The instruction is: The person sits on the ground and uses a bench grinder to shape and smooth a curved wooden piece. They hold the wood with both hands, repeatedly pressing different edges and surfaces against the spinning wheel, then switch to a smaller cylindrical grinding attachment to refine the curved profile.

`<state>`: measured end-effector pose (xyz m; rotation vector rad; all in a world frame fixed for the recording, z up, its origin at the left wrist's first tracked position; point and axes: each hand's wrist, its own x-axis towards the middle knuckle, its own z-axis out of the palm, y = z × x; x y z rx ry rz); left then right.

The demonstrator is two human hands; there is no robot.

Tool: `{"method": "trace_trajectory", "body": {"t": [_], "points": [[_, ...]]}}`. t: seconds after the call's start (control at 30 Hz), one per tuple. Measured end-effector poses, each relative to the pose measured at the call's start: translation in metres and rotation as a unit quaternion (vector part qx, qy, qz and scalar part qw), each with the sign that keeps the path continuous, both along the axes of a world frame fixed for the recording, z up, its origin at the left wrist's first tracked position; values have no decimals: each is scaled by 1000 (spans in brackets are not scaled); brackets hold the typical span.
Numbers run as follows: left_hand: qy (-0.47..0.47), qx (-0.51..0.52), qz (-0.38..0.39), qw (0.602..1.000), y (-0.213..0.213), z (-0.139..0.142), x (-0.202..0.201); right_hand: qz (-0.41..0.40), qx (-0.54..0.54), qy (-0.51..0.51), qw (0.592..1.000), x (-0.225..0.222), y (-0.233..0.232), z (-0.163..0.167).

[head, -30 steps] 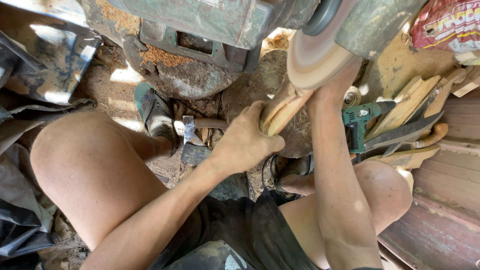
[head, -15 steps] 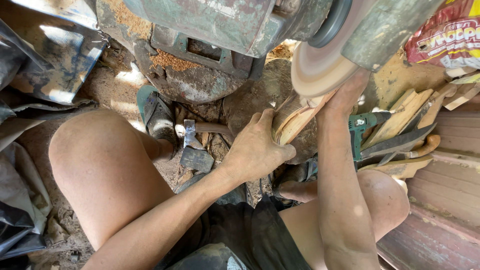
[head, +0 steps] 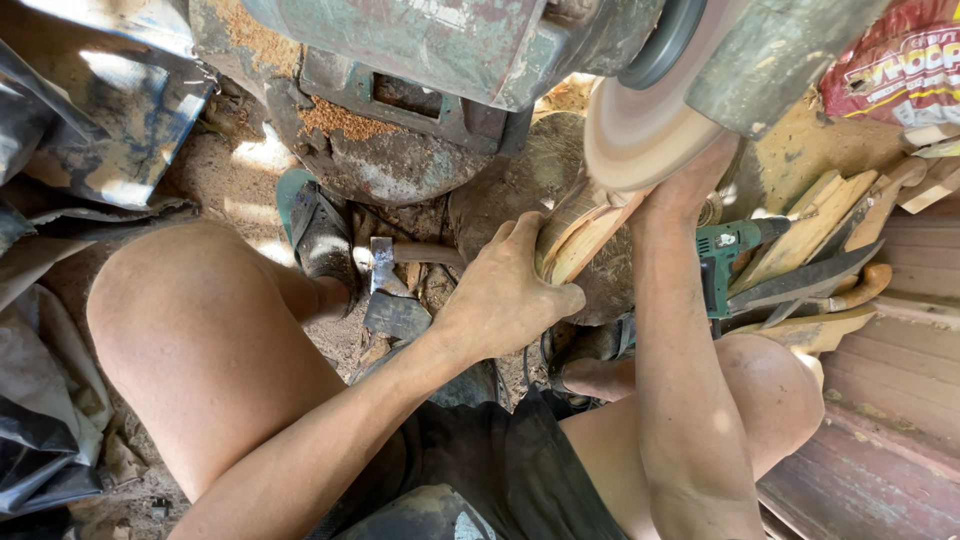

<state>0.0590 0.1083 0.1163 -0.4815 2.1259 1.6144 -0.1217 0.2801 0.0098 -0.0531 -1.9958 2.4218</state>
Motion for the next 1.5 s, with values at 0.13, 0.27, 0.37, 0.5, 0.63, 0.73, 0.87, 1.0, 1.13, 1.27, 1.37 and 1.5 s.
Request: {"method": "trace_trajectory", "body": {"t": [0.13,0.27,0.37,0.5,0.63,0.73,0.87,1.0,1.13,1.27,1.37,1.5], "points": [[7,14,4,1000,0,-4,-1,-18,-14,-39,999,0,-6,3],[10,32,7,999,1,-6,-7,-13,37,-28,999,-2,-9,12],[5,50,11,999,0,-4,-11,-12,-3,-21,1000,-4,-12,14],[-34,73,10,997,-4,1,-13,-9,-2,-27,1000,-3,-13,13],[-72,89,3,993,-6,5,-14,-13,17,-32,999,-3,-15,13],[-35,79,16,996,-6,5,-12,-25,50,-48,997,-2,-18,13],[-50,92,16,994,-10,2,-9,-33,55,-55,996,2,-22,10],[-41,102,17,994,-13,-2,-7,-22,48,-37,998,6,-21,8],[-10,89,3,996,-18,-6,-5,-24,20,-26,999,8,-20,6],[-49,91,-14,995,-22,-11,-2,-41,122,-7,992,16,-18,2],[-42,81,-39,995,-22,-14,0,-25,-50,-1,998,21,-11,4],[-12,81,-42,996,-15,-14,-7,5,-70,-14,997,13,-4,13]]}}
